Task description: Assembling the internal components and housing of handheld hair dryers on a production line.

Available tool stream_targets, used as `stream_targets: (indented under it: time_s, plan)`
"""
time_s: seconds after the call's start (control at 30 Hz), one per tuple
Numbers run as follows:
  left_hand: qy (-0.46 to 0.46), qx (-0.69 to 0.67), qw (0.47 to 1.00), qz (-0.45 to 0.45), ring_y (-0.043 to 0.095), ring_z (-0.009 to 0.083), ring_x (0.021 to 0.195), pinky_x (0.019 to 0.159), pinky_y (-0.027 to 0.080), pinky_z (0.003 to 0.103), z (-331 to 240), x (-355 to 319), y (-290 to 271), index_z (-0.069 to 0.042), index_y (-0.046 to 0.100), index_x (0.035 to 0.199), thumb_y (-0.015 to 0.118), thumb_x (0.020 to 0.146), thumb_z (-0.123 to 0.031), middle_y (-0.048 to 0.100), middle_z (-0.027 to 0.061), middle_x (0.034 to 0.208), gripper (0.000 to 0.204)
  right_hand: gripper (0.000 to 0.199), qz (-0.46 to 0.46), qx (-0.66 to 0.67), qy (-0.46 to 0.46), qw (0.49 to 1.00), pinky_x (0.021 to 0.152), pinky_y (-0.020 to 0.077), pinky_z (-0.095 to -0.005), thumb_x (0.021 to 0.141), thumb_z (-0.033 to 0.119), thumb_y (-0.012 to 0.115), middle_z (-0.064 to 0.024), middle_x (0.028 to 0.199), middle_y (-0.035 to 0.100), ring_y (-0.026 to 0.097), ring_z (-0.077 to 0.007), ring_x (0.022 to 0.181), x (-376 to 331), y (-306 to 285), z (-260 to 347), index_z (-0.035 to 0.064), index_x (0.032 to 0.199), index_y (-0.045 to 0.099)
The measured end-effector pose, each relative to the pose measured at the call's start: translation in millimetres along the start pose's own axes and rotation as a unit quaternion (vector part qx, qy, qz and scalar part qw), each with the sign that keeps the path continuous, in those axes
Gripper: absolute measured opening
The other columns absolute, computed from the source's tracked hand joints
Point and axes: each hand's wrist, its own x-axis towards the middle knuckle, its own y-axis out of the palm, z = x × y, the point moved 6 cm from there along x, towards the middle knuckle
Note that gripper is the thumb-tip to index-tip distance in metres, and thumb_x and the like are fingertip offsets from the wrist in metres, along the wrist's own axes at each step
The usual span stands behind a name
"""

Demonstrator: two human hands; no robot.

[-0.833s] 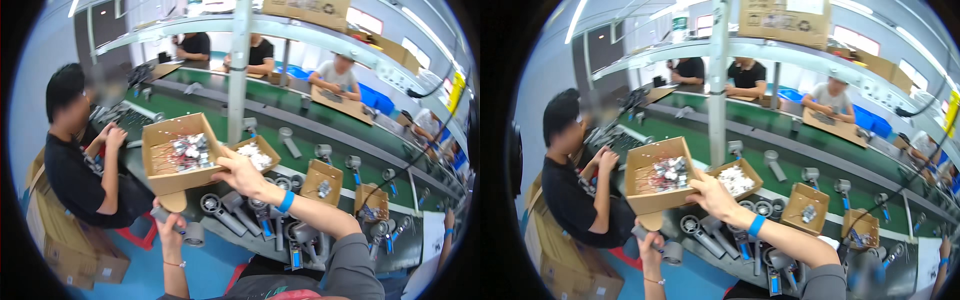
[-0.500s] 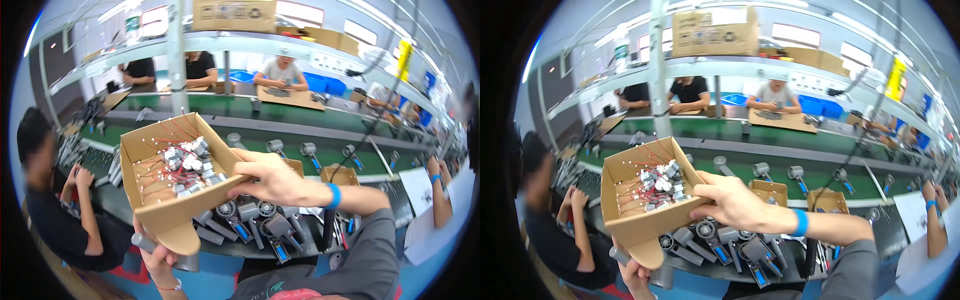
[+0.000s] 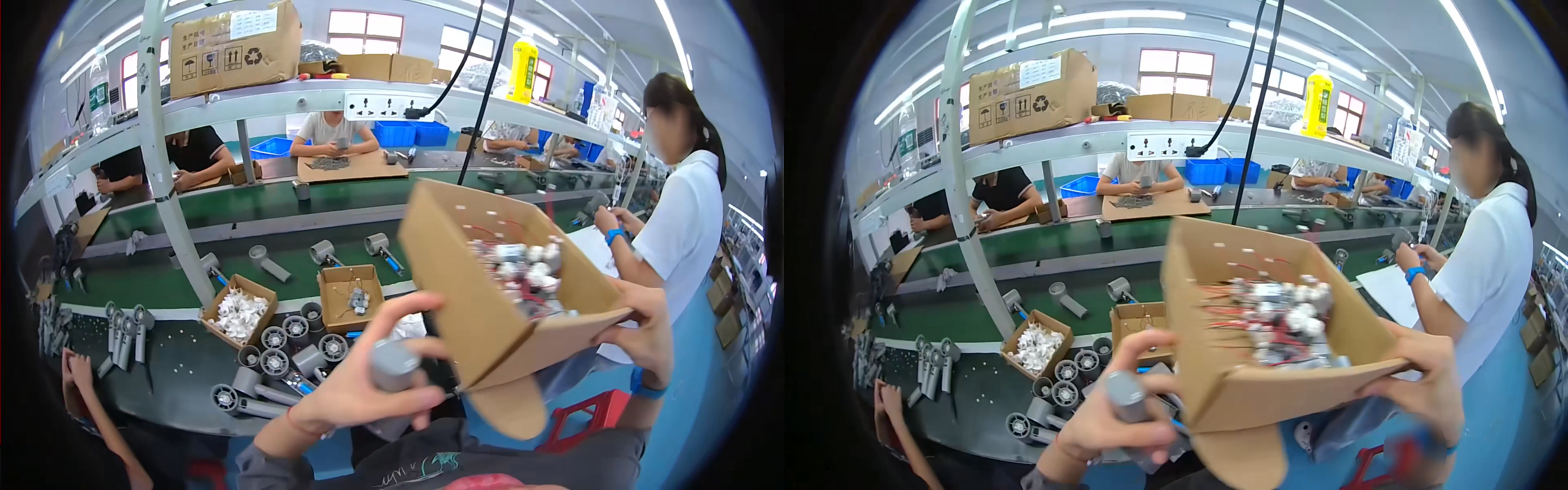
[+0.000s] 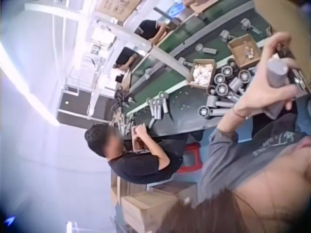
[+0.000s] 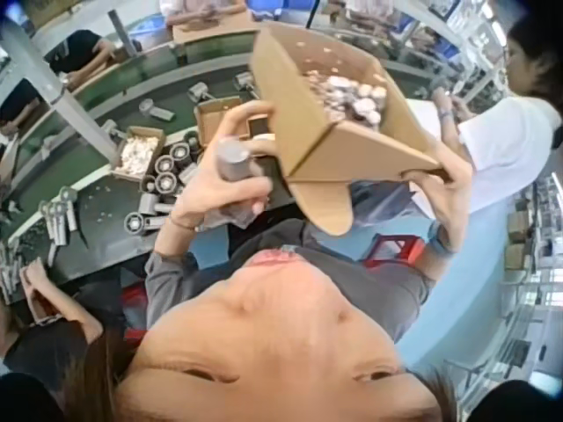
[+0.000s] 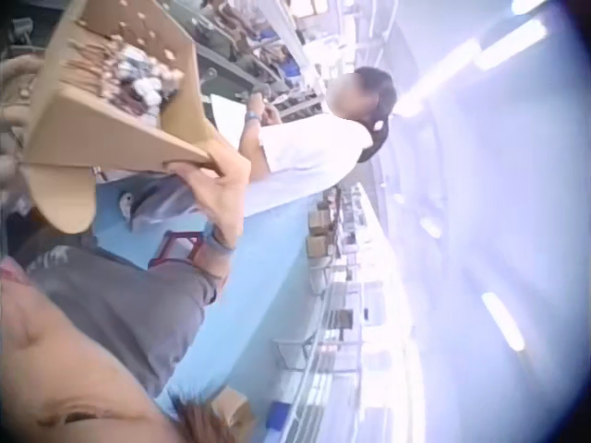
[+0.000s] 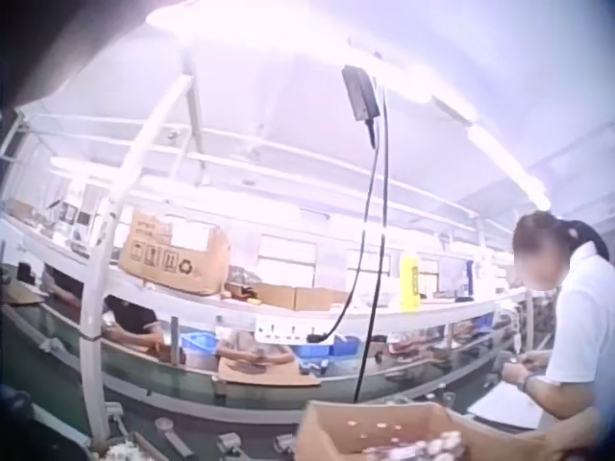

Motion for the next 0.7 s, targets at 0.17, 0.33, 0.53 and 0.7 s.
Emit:
stream_targets:
  time_s: [0.17, 0.33, 0.53, 0.7]
  plan:
    - [0.066, 0.034, 0.996, 0.049, 0.062, 0.0143, 0.061, 0.05, 0.047, 0.024, -24, 90, 46, -0.009, 0.021, 0.143, 0.067, 0.08, -0.005, 0.057, 0.0147, 0.119, 0.078, 0.028, -0.113, 0.102, 0.234, 0.96, 0.064, 0.0492, -0.0242, 0.068, 0.0, 0.072, -0.0042, 0.083, 0.066, 0.062, -0.0102, 0.073, -22, -71, -85, -0.0042, 0.094, 0.064]
    - [0.169, -0.024, 0.985, -0.031, 0.06, 0.013, 0.064, 0.046, 0.047, 0.025, -58, 203, 31, -0.003, 0.044, 0.118, 0.067, 0.079, -0.015, 0.057, 0.0099, 0.098, 0.046, 0.027, -0.136, -0.074, 0.089, 0.984, 0.057, 0.0486, -0.0237, 0.079, 0.011, 0.068, -0.0042, 0.078, 0.065, 0.059, -0.0087, 0.065, 77, -119, -119, -0.0051, 0.101, 0.063]
    - [0.315, -0.044, 0.94, -0.127, 0.064, 0.0193, 0.07, 0.046, 0.047, 0.027, -107, 305, 15, -0.006, 0.033, 0.123, 0.065, 0.08, -0.007, 0.056, 0.013, 0.098, 0.053, 0.039, -0.099, -0.037, 0.051, 0.993, 0.062, 0.0565, -0.0268, 0.08, 0.03, 0.073, -0.0059, 0.081, 0.067, 0.064, -0.0114, 0.073, 239, -135, -155, -0.0032, 0.098, 0.066]
    - [0.394, -0.034, 0.894, -0.209, 0.066, 0.0203, 0.076, 0.051, 0.047, 0.031, -136, 336, 5, -0.015, 0.015, 0.135, 0.062, 0.08, -0.006, 0.055, 0.0149, 0.102, 0.073, 0.045, -0.161, -0.148, 0.018, 0.976, 0.057, 0.0583, -0.0294, 0.078, 0.032, 0.075, -0.0127, 0.083, 0.068, 0.069, -0.0183, 0.07, 299, -147, -158, -0.007, 0.098, 0.065]
